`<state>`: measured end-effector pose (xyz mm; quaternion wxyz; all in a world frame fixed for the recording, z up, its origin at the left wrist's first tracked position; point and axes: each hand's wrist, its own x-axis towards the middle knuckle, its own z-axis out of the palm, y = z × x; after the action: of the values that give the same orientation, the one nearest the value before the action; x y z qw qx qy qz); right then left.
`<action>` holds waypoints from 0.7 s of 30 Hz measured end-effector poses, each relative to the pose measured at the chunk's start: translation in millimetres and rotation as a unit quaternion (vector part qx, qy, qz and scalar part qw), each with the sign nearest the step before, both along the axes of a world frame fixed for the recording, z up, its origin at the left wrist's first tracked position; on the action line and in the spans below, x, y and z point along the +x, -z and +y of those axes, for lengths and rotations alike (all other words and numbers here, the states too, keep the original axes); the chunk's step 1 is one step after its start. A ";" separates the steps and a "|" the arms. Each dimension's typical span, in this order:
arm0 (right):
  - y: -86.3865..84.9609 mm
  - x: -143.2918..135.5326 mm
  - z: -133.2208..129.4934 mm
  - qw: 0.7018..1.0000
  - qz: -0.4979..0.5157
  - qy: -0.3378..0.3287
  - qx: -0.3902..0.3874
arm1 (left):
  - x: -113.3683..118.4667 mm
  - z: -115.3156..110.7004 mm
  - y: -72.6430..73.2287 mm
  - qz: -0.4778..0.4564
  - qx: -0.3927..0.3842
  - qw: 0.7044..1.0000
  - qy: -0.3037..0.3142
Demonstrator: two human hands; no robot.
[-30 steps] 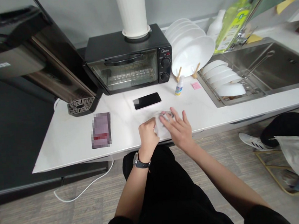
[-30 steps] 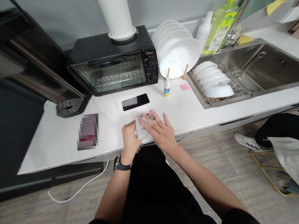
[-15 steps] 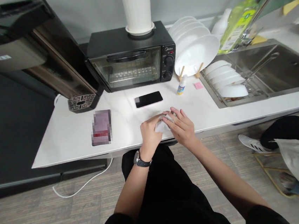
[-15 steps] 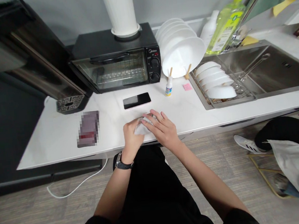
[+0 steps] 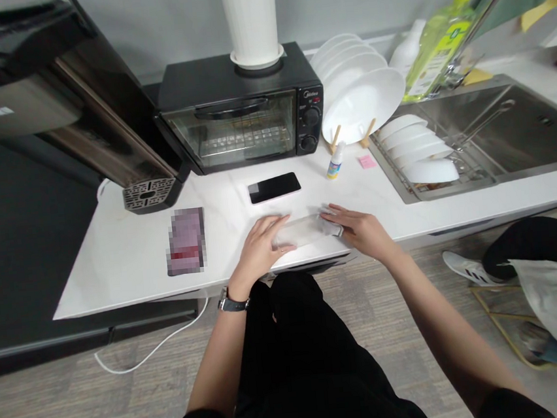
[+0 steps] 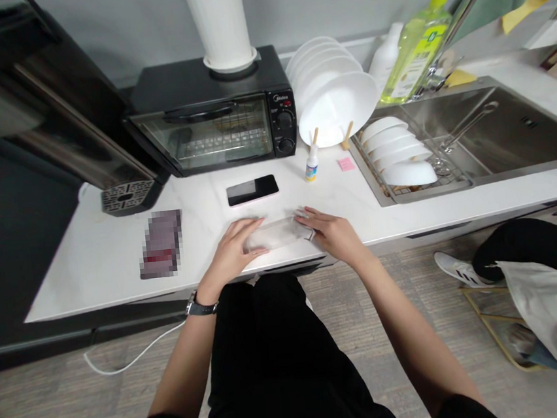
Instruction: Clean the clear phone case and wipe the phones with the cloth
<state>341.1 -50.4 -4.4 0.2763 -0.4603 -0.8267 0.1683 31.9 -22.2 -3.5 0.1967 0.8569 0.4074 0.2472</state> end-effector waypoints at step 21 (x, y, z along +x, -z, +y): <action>15.3 -121.4 -25.0 0.992 -0.089 0.077 0.046 | -1.3 -11.3 6.4 0.000 -0.013 1.000 -0.015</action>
<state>219.7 -75.4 -19.7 0.2344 -0.5223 -0.8172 0.0667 30.6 -33.5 -9.8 0.2042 0.8483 0.4232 0.2442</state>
